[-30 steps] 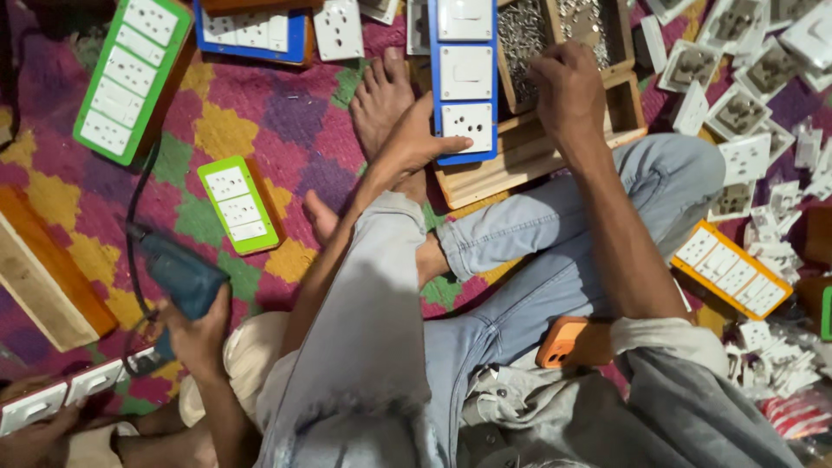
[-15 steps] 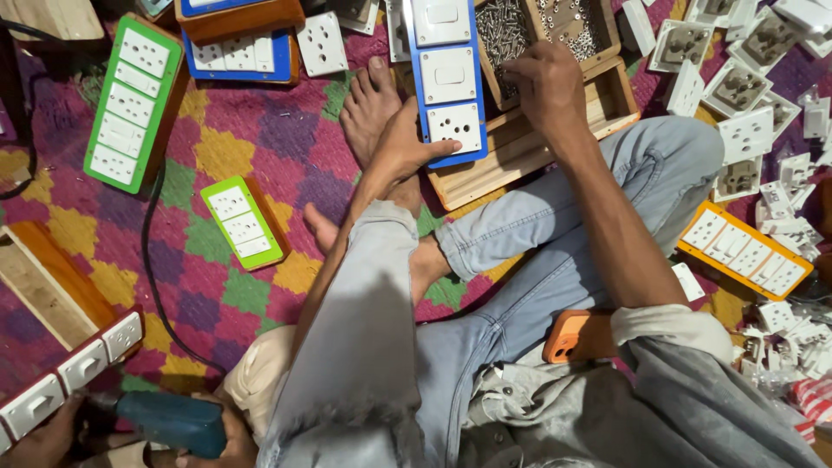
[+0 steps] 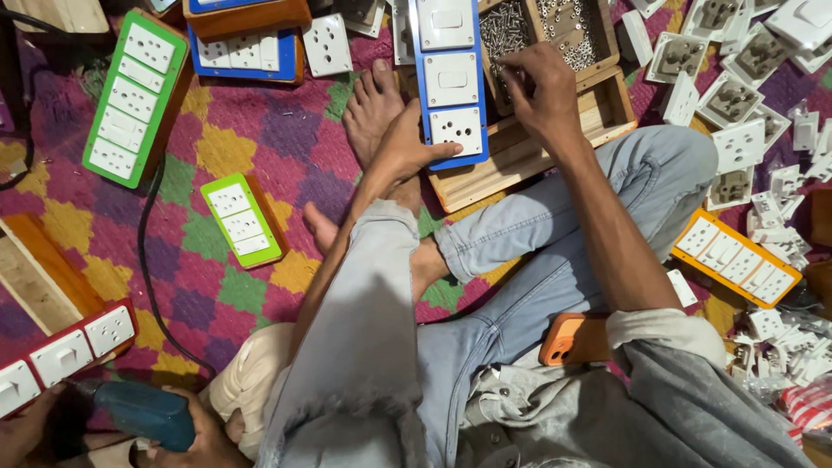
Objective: The person assembles a blue power strip by inserting metal socket components into the housing and securing them with screws. They repeatedly flip the strip to align and tighten the screws, then place the finished unit aside.
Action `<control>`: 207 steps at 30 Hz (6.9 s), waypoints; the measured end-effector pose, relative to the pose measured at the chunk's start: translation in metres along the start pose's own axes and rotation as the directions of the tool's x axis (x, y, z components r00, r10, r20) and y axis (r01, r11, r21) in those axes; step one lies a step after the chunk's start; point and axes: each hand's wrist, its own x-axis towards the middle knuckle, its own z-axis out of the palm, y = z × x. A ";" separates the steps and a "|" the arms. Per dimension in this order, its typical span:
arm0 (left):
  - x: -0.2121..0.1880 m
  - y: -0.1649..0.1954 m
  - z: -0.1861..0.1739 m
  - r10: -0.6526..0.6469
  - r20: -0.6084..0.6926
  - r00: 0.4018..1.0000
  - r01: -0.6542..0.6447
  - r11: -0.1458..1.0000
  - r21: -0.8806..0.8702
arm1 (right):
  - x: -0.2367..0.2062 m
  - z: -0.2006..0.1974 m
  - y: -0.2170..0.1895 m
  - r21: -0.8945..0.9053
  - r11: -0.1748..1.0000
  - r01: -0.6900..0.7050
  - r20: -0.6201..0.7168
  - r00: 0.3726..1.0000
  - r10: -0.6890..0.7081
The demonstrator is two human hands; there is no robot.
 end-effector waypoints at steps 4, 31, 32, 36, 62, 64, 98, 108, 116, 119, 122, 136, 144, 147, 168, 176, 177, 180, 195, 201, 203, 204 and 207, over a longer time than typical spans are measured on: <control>0.000 0.000 0.000 -0.025 -0.002 1.000 0.025 0.999 -0.030 | -0.001 -0.008 -0.017 0.188 0.978 -0.093 -0.010 0.995 0.097; -0.002 -0.001 0.000 -0.035 0.004 0.999 0.035 0.988 -0.149 | -0.059 -0.002 -0.070 -0.013 0.998 0.059 0.080 0.995 -0.057; -0.002 -0.001 0.000 -0.042 0.002 0.999 0.042 0.984 -0.174 | -0.059 -0.003 -0.072 -0.018 0.998 0.066 0.094 0.993 -0.064; -0.002 -0.002 -0.001 -0.053 0.006 0.999 0.053 0.994 -0.096 | -0.063 -0.010 -0.080 -0.082 0.992 0.100 0.142 0.986 -0.087; -0.036 0.142 -0.070 0.007 0.234 0.972 0.172 0.656 -0.735 | 0.048 -0.080 -0.182 0.245 0.858 0.451 -0.272 0.882 -0.386; -0.048 0.158 -0.086 0.171 0.216 0.961 0.046 0.675 -0.737 | 0.056 -0.101 -0.198 0.399 0.872 0.284 -0.264 0.946 -0.188; 0.012 -0.002 -0.016 0.236 -0.499 0.834 0.322 0.527 0.787 | 0.008 0.046 -0.054 0.320 0.853 -0.412 -0.008 0.899 0.437; 0.010 -0.014 -0.016 0.240 -0.478 0.845 0.290 0.545 0.787 | 0.045 -0.035 0.022 -0.544 0.839 -0.008 -0.097 0.994 -0.054; 0.013 -0.030 -0.017 0.200 -0.465 0.863 0.363 0.395 0.844 | 0.055 -0.024 0.023 -0.510 0.853 -0.109 -0.160 0.987 0.030; 0.013 -0.030 -0.016 0.289 -0.465 0.837 0.362 0.344 0.866 | 0.050 -0.031 0.020 -0.535 0.845 -0.021 -0.153 0.986 -0.073; 0.012 -0.030 -0.019 0.400 -0.419 0.815 0.388 0.161 0.908 | 0.050 -0.031 0.015 -0.558 0.829 -0.028 -0.156 0.985 -0.071; 0.012 -0.016 -0.025 0.377 -0.392 0.839 0.365 0.144 0.920 | 0.052 -0.035 0.002 -0.505 0.862 -0.042 -0.173 0.984 -0.053; 0.016 -0.021 -0.028 0.425 -0.421 0.801 0.370 0.201 0.907 | 0.062 -0.020 -0.004 -0.419 0.904 -0.078 -0.201 0.980 -0.008; 0.015 -0.019 -0.029 0.364 -0.461 0.809 0.372 0.291 0.882 | 0.047 -0.001 -0.020 0.110 0.969 -0.220 -0.121 0.965 0.233; 0.012 -0.028 -0.026 0.349 -0.464 0.814 0.358 0.328 0.874 | 0.026 0.043 -0.055 0.277 0.957 0.081 0.098 0.989 -0.112; 0.011 -0.038 -0.029 0.392 -0.387 0.835 0.289 0.286 0.913 | 0.025 0.045 -0.054 0.252 0.963 0.098 0.093 0.988 -0.125; 0.010 -0.038 -0.030 0.386 -0.399 0.832 0.289 0.313 0.905 | 0.025 0.044 -0.054 0.231 0.967 0.109 0.092 0.987 -0.133; 0.012 -0.036 -0.030 0.338 -0.418 0.843 0.294 0.361 0.885 | 0.026 0.043 -0.056 0.193 0.971 0.142 0.080 0.984 -0.160; 0.008 -0.015 -0.034 0.338 -0.409 0.848 0.290 0.351 0.891 | 0.020 0.045 -0.057 0.276 0.960 0.047 0.081 0.994 -0.072; 0.005 -0.006 -0.037 0.337 -0.386 0.859 0.253 0.376 0.891 | 0.011 0.045 -0.054 0.637 0.720 -0.277 0.168 0.961 0.222; 0.004 -0.005 -0.037 0.267 -0.381 0.885 0.257 0.402 0.879 | 0.011 0.043 -0.051 0.654 0.709 -0.264 0.179 0.964 0.195; 0.003 -0.006 -0.037 0.279 -0.384 0.880 0.253 0.408 0.877 | 0.010 0.042 -0.050 0.653 0.713 -0.255 0.183 0.967 0.179; 0.003 -0.011 -0.036 0.326 -0.380 0.865 0.240 0.396 0.886 | 0.012 0.041 -0.049 0.637 0.724 -0.265 0.201 0.964 0.175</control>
